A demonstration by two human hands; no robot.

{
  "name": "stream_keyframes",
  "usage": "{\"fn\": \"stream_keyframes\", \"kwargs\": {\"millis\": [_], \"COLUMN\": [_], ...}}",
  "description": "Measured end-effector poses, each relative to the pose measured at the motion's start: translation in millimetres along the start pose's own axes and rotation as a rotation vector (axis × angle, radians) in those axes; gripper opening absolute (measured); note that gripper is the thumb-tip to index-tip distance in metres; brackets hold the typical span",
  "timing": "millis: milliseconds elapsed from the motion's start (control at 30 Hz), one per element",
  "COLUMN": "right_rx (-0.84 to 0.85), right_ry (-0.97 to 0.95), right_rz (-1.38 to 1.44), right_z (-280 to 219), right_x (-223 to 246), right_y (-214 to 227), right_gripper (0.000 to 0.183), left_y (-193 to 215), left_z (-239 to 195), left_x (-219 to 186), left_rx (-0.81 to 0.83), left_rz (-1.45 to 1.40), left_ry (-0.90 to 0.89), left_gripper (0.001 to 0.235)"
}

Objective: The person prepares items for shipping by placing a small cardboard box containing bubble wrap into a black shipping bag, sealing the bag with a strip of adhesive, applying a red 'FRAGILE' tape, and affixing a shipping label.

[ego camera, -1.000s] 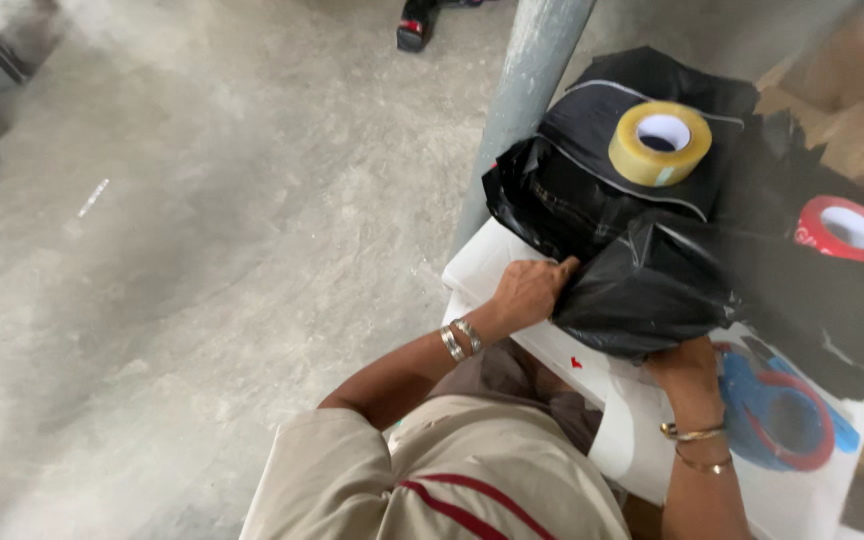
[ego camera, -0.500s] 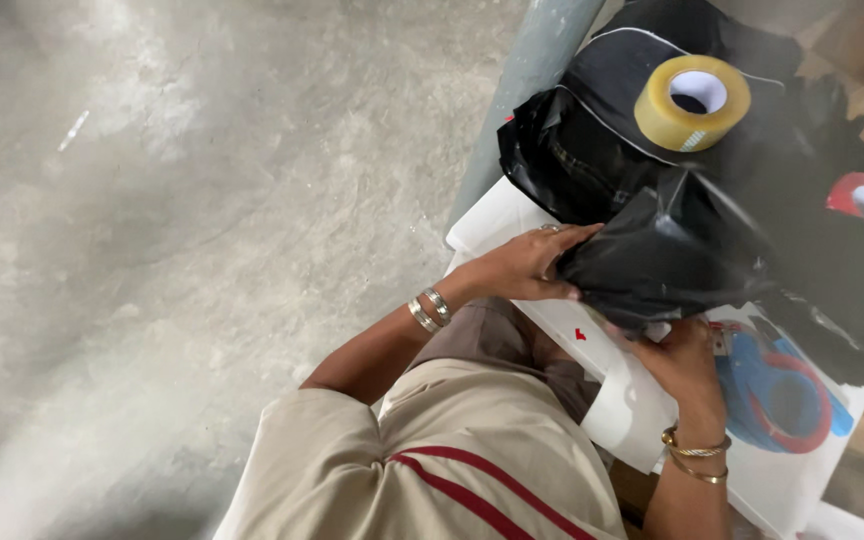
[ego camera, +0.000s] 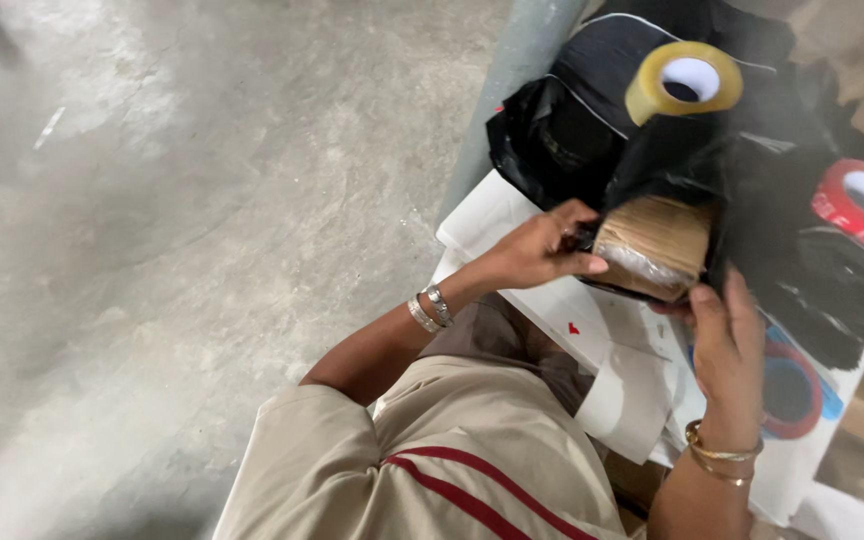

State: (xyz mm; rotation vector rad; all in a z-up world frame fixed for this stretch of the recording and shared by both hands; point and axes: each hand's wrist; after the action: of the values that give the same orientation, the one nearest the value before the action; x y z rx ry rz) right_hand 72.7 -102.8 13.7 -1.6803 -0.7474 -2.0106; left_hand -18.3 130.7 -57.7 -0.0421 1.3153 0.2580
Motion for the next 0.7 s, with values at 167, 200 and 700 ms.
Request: {"fn": "stream_keyframes", "kwargs": {"millis": [167, 200, 700], "right_rx": [-0.204, -0.242, -0.32], "right_ry": [0.15, 0.149, 0.376], "right_rz": [-0.531, -0.532, -0.039], "right_z": [1, 1, 41], "right_x": [27, 36, 141], "right_y": [12, 16, 51], "right_gripper": [0.01, 0.01, 0.01], "left_y": [0, 0, 34], "left_z": [11, 12, 57], "left_x": [-34, -52, -196], "left_rx": [-0.044, -0.088, -0.214], "left_rz": [-0.261, -0.192, -0.447], "left_ry": [-0.04, -0.165, -0.374], "left_gripper": [0.032, 0.03, 0.023]}}
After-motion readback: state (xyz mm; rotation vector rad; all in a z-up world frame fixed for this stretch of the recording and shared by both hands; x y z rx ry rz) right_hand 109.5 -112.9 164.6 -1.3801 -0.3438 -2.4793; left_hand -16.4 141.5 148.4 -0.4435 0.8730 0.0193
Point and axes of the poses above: each hand's wrist, its own z-axis towards the middle knuckle, its own y-axis out of the back of the hand, x = y × z, and after that the axes turned 1 degree about y, right-handed
